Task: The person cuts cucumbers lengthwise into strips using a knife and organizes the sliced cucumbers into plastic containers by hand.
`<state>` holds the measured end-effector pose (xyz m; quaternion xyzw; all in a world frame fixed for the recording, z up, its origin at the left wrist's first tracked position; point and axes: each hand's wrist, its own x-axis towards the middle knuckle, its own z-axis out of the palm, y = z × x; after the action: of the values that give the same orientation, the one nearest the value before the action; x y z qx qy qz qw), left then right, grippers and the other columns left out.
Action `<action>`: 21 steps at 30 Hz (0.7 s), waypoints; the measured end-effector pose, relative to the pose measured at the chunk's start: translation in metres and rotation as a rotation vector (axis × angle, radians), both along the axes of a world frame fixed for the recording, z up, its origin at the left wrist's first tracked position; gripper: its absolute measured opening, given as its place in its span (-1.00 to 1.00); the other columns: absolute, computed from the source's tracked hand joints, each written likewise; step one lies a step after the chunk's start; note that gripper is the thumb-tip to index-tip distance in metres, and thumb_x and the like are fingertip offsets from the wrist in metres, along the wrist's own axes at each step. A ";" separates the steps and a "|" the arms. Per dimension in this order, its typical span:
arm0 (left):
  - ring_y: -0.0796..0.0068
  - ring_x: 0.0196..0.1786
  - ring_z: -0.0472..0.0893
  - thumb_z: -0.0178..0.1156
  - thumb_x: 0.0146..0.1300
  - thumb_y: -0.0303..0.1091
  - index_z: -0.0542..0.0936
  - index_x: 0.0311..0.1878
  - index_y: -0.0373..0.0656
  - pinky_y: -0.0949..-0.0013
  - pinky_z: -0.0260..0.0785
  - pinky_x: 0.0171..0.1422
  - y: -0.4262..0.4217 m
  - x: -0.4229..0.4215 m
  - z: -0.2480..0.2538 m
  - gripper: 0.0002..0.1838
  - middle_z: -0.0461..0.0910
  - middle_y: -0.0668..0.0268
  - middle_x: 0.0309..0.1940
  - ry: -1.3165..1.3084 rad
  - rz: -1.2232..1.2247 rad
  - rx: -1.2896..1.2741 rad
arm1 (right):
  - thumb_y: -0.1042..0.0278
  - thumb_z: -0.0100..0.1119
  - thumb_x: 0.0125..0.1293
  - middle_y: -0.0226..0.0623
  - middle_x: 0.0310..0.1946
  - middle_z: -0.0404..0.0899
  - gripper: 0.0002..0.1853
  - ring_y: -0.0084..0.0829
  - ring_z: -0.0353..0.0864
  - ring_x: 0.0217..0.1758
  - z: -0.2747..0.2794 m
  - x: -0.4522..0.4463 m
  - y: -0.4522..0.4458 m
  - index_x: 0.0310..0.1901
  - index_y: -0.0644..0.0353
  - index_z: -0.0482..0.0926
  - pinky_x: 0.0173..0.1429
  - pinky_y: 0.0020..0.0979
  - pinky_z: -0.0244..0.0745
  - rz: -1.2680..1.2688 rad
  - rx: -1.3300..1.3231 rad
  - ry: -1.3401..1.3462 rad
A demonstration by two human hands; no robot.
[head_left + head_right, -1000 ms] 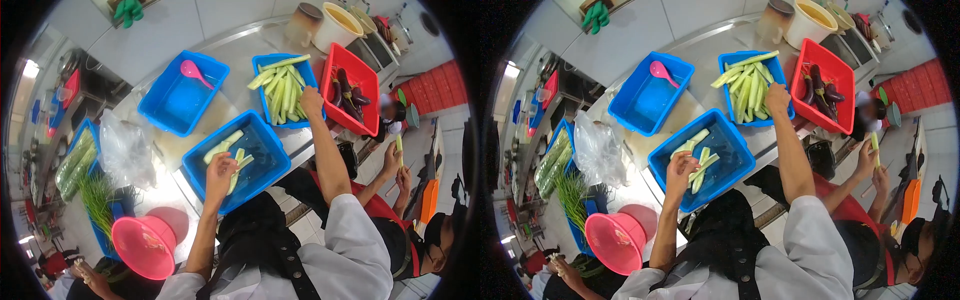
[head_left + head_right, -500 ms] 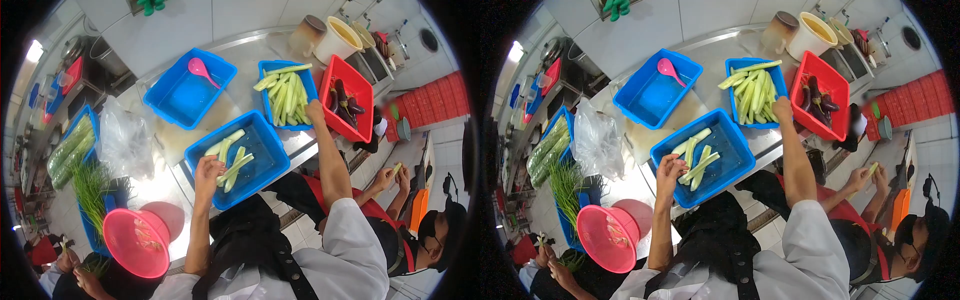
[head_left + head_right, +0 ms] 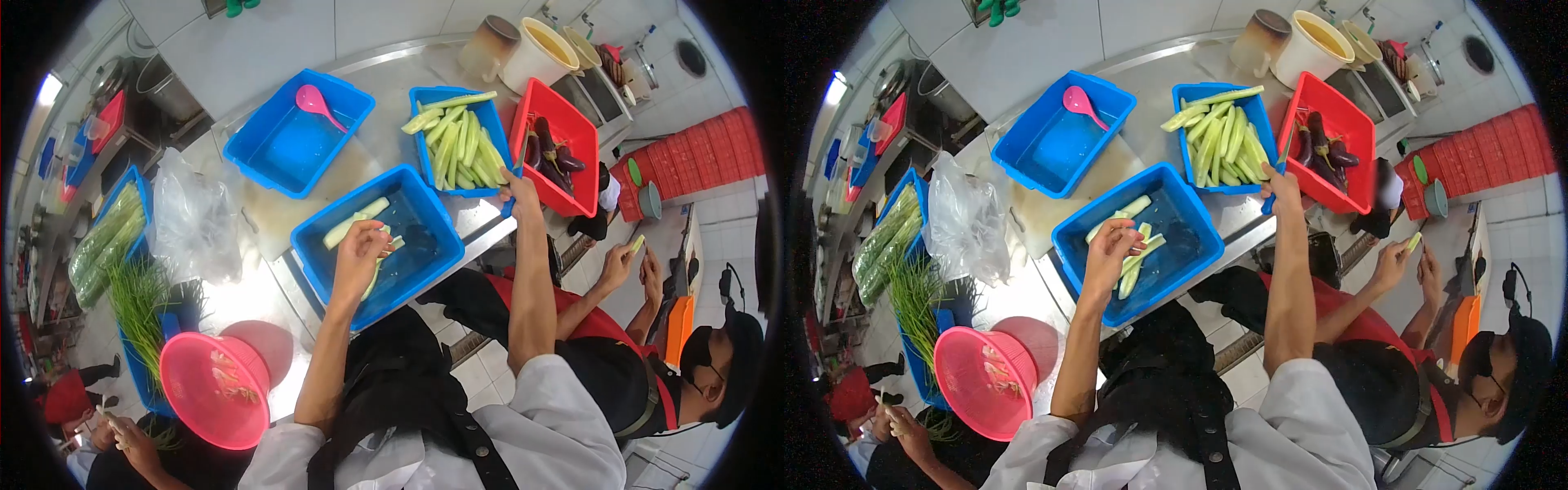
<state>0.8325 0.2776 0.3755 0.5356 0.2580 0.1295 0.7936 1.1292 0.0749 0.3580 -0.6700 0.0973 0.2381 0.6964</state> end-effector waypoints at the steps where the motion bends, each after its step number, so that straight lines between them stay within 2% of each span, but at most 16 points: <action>1: 0.46 -0.20 0.61 0.13 0.34 -0.32 0.46 0.00 -0.22 0.42 0.43 -0.07 -0.001 0.000 -0.003 -0.75 0.60 0.22 -0.25 -0.004 -0.013 0.008 | 0.38 0.20 0.30 -0.51 -0.62 0.28 -0.84 -0.66 0.18 -0.72 0.003 -0.009 -0.005 -0.35 0.17 0.41 -0.68 -0.56 0.08 0.010 0.026 -0.024; 5: 0.46 -0.20 0.61 0.12 0.36 -0.30 0.48 -0.03 -0.23 0.41 0.44 -0.07 -0.009 0.001 0.001 -0.77 0.60 0.23 -0.26 0.003 -0.036 -0.003 | 0.35 0.23 0.30 -0.52 -0.56 0.32 -0.83 -0.71 0.18 -0.68 0.021 -0.050 -0.011 -0.28 0.18 0.41 -0.65 -0.62 0.07 0.034 0.126 -0.084; 8: 0.47 -0.20 0.61 0.09 0.37 -0.27 0.49 -0.04 -0.23 0.41 0.44 -0.07 -0.011 0.002 0.002 -0.77 0.59 0.23 -0.26 0.000 -0.048 -0.011 | 0.34 0.23 0.30 -0.53 -0.54 0.32 -0.82 -0.72 0.20 -0.65 0.054 -0.087 0.001 -0.27 0.18 0.42 -0.64 -0.64 0.07 0.000 0.166 -0.109; 14: 0.45 -0.20 0.61 0.00 0.43 -0.21 0.51 -0.04 -0.24 0.42 0.43 -0.08 -0.010 0.007 0.005 -0.72 0.60 0.22 -0.26 -0.016 -0.058 -0.045 | 0.33 0.19 0.34 -0.54 -0.54 0.30 -0.84 -0.73 0.16 -0.66 0.060 -0.142 0.012 -0.22 0.16 0.41 -0.63 -0.64 0.05 0.066 0.303 -0.098; 17: 0.45 -0.21 0.61 -0.03 0.44 -0.19 0.51 -0.04 -0.25 0.43 0.42 -0.10 -0.011 0.016 0.012 -0.70 0.60 0.21 -0.25 -0.033 -0.064 -0.082 | 0.30 0.19 0.34 -0.55 -0.57 0.28 -0.84 -0.71 0.16 -0.68 0.060 -0.162 0.022 -0.24 0.13 0.41 -0.63 -0.62 0.05 0.117 0.522 0.078; 20: 0.45 -0.22 0.61 -0.06 0.45 -0.19 0.51 -0.03 -0.25 0.43 0.42 -0.10 -0.012 0.017 0.011 -0.69 0.60 0.22 -0.26 -0.018 -0.067 -0.078 | 0.28 0.19 0.34 -0.56 -0.58 0.27 -0.84 -0.70 0.17 -0.69 0.064 -0.138 0.029 -0.25 0.11 0.42 -0.64 -0.61 0.05 0.061 0.393 -0.006; 21: 0.45 -0.22 0.61 -0.06 0.46 -0.20 0.51 -0.03 -0.26 0.42 0.42 -0.10 -0.011 0.017 0.010 -0.69 0.60 0.22 -0.26 -0.008 -0.065 -0.073 | 0.27 0.20 0.34 -0.57 -0.60 0.27 -0.83 -0.70 0.17 -0.70 0.058 -0.114 0.028 -0.26 0.11 0.42 -0.65 -0.60 0.05 0.118 0.330 -0.050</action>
<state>0.8492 0.2666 0.3853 0.5139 0.2417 0.0962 0.8175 1.0149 0.1026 0.4165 -0.5568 -0.0001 0.2745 0.7840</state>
